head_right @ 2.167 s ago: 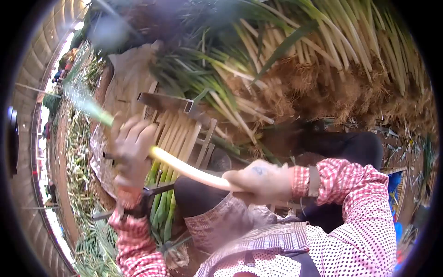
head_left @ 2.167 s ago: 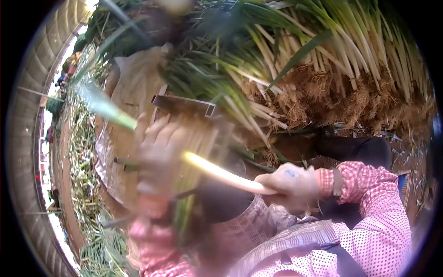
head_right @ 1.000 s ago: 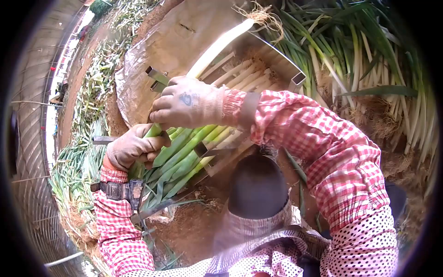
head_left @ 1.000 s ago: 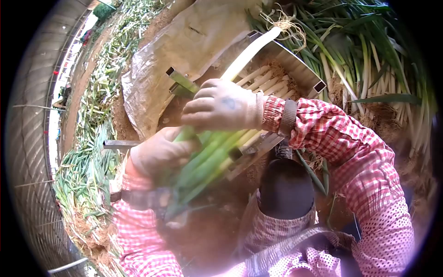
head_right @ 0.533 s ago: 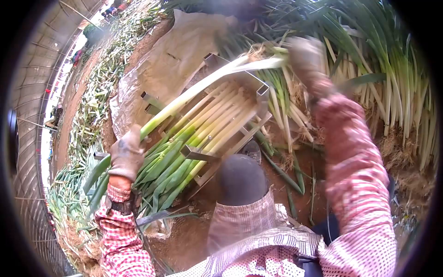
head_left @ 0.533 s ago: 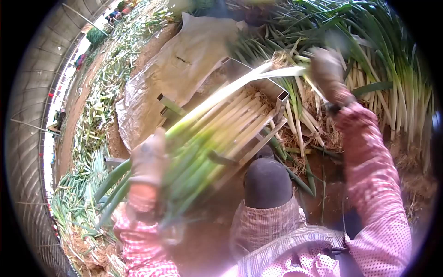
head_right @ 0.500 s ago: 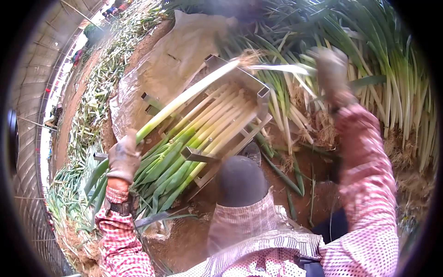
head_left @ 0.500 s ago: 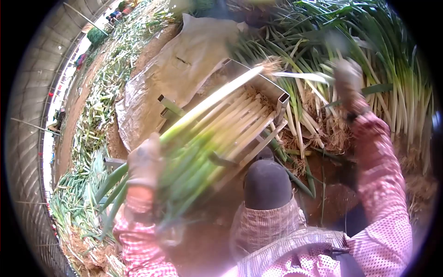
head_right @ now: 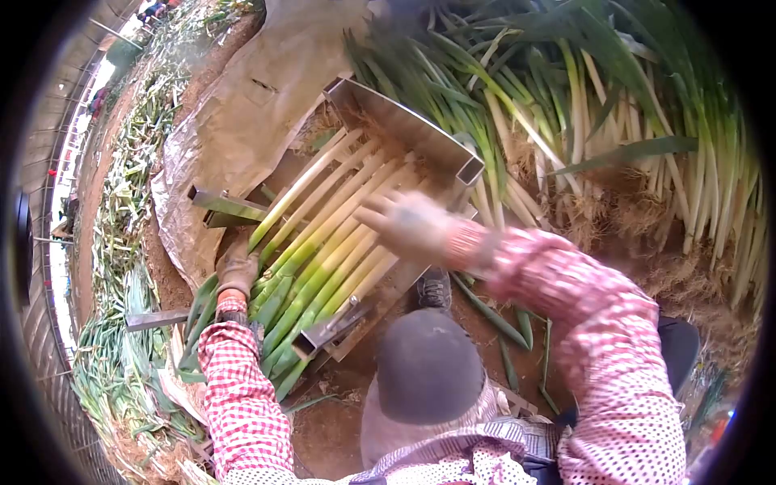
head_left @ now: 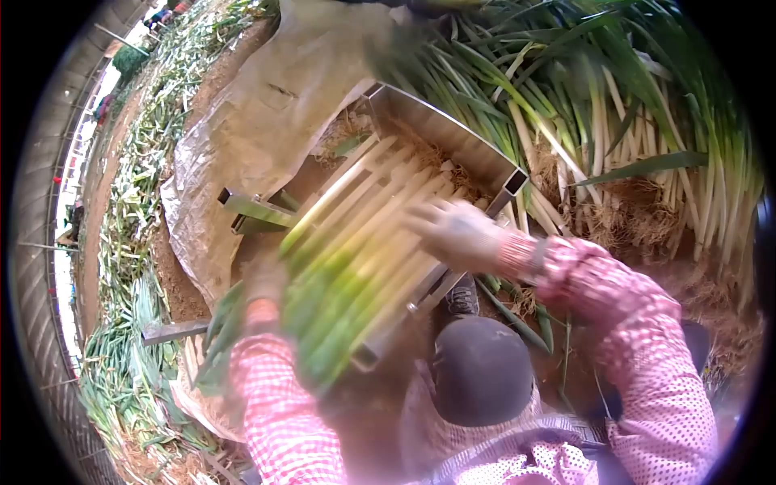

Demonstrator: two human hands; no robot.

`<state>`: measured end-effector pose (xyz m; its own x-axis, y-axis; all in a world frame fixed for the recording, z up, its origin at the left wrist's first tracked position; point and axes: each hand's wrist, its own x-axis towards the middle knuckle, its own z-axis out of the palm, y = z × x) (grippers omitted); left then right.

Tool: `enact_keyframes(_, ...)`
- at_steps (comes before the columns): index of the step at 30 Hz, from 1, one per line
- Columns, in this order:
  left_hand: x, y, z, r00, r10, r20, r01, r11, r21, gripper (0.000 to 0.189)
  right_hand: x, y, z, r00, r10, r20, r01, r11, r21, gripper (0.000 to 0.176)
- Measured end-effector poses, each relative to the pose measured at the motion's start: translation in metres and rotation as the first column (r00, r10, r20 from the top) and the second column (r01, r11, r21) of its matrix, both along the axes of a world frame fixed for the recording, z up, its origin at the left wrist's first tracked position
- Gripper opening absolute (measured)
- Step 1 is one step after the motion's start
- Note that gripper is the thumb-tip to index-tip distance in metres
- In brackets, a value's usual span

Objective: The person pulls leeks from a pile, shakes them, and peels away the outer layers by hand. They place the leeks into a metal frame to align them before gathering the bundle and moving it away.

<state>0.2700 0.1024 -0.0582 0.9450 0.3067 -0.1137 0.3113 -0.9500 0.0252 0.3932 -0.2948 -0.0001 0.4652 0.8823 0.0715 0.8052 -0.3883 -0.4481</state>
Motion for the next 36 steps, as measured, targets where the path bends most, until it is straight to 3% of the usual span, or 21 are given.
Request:
enact_keyframes(1, 0.007, -0.006, -0.005, 0.999, 0.043, -0.030, -0.043, 0.999, 0.004, 0.037, 0.012, 0.034, -0.018, 0.998, -0.055, -0.020, 0.054, 0.997, -0.046, 0.052)
enact_keyframes(3, 0.020, -0.031, -0.006, 0.986, 0.139, -0.091, -0.138, 0.990, 0.021, 0.039, 0.048, 0.089, -0.075, 0.970, -0.118, 0.214, 0.115, 0.993, 0.028, 0.060)
enact_keyframes(4, 0.018, -0.028, -0.010, 0.993, 0.115, -0.007, -0.116, 0.990, -0.076, 0.040, 0.066, 0.110, -0.090, 0.965, -0.150, 0.214, 0.161, 0.986, -0.034, 0.062)
enact_keyframes(7, 0.018, -0.010, -0.024, 0.990, 0.087, 0.110, -0.069, 0.985, -0.158, 0.036, 0.086, 0.128, -0.109, 0.966, -0.223, 0.133, 0.244, 0.954, -0.172, 0.065)
enact_keyframes(10, 0.014, 0.020, -0.037, 0.946, 0.157, 0.285, 0.042, 0.810, -0.585, 0.038, 0.089, 0.116, -0.104, 0.967, -0.217, 0.135, 0.247, 0.927, -0.283, 0.067)
enact_keyframes(11, 0.016, 0.016, -0.036, 0.960, 0.151, 0.236, -0.018, 0.873, -0.487, 0.040, 0.091, 0.113, -0.100, 0.965, -0.207, 0.158, 0.248, 0.916, -0.314, 0.067)
enact_keyframes(12, 0.019, 0.009, -0.036, 0.972, 0.145, 0.186, -0.065, 0.923, -0.380, 0.043, 0.090, 0.112, -0.097, 0.969, -0.244, 0.033, 0.245, 0.947, -0.207, 0.068)
enact_keyframes(15, 0.014, -0.041, -0.022, 0.951, 0.211, -0.226, -0.225, 0.974, -0.037, 0.065, 0.089, 0.106, -0.079, 0.980, -0.199, 0.002, 0.191, 0.937, -0.292, 0.069)
enact_keyframes(17, 0.011, -0.058, -0.012, 0.939, 0.123, -0.321, -0.167, 0.979, -0.114, 0.070, 0.088, 0.104, -0.084, 0.977, -0.211, -0.026, 0.191, 0.927, -0.322, 0.069)
enact_keyframes(20, -0.010, -0.084, -0.026, 0.987, 0.153, -0.044, -0.148, 0.983, 0.104, 0.075, 0.084, 0.101, -0.102, 0.978, -0.210, 0.007, 0.206, 0.949, -0.240, 0.068)
enact_keyframes(25, -0.009, -0.084, -0.025, 0.996, 0.009, -0.086, 0.004, 0.989, 0.148, 0.082, 0.081, 0.103, -0.101, 0.978, -0.206, 0.028, 0.207, 0.953, -0.221, 0.071)
enact_keyframes(26, -0.006, -0.083, -0.026, 0.995, 0.007, -0.098, 0.007, 0.991, 0.134, 0.081, 0.084, 0.108, -0.111, 0.980, -0.192, 0.058, 0.200, 0.957, -0.209, 0.069)
enact_keyframes(29, -0.002, -0.085, -0.024, 0.990, 0.085, -0.114, -0.072, 0.991, 0.112, 0.074, 0.075, 0.099, -0.067, 0.963, -0.215, 0.165, 0.250, 0.941, -0.231, 0.062)
enact_keyframes(30, -0.002, -0.091, -0.005, 0.998, -0.019, 0.063, 0.027, 0.991, -0.134, 0.069, 0.066, 0.099, -0.070, 0.961, -0.235, 0.146, 0.257, 0.954, -0.156, 0.060)
enact_keyframes(31, 0.000, -0.090, -0.012, 0.996, 0.080, 0.040, -0.072, 0.982, -0.177, 0.065, 0.058, 0.094, -0.073, 0.961, -0.245, 0.127, 0.254, 0.965, -0.064, 0.058)
enact_keyframes(32, -0.004, -0.080, -0.026, 0.996, 0.066, 0.063, -0.050, 0.973, -0.225, 0.063, 0.048, 0.084, -0.072, 0.965, -0.245, 0.091, 0.238, 0.968, 0.076, 0.056)
enact_keyframes(35, -0.012, -0.068, -0.041, 0.997, -0.045, 0.064, 0.048, 0.998, -0.046, 0.065, 0.011, 0.018, -0.035, 0.996, -0.087, -0.015, 0.082, 0.857, 0.509, 0.050)
enact_keyframes(36, -0.008, -0.076, -0.033, 1.000, -0.013, -0.018, 0.013, 1.000, -0.007, 0.068, 0.000, -0.014, -0.012, 0.998, -0.048, -0.031, 0.058, 0.846, 0.530, 0.048)
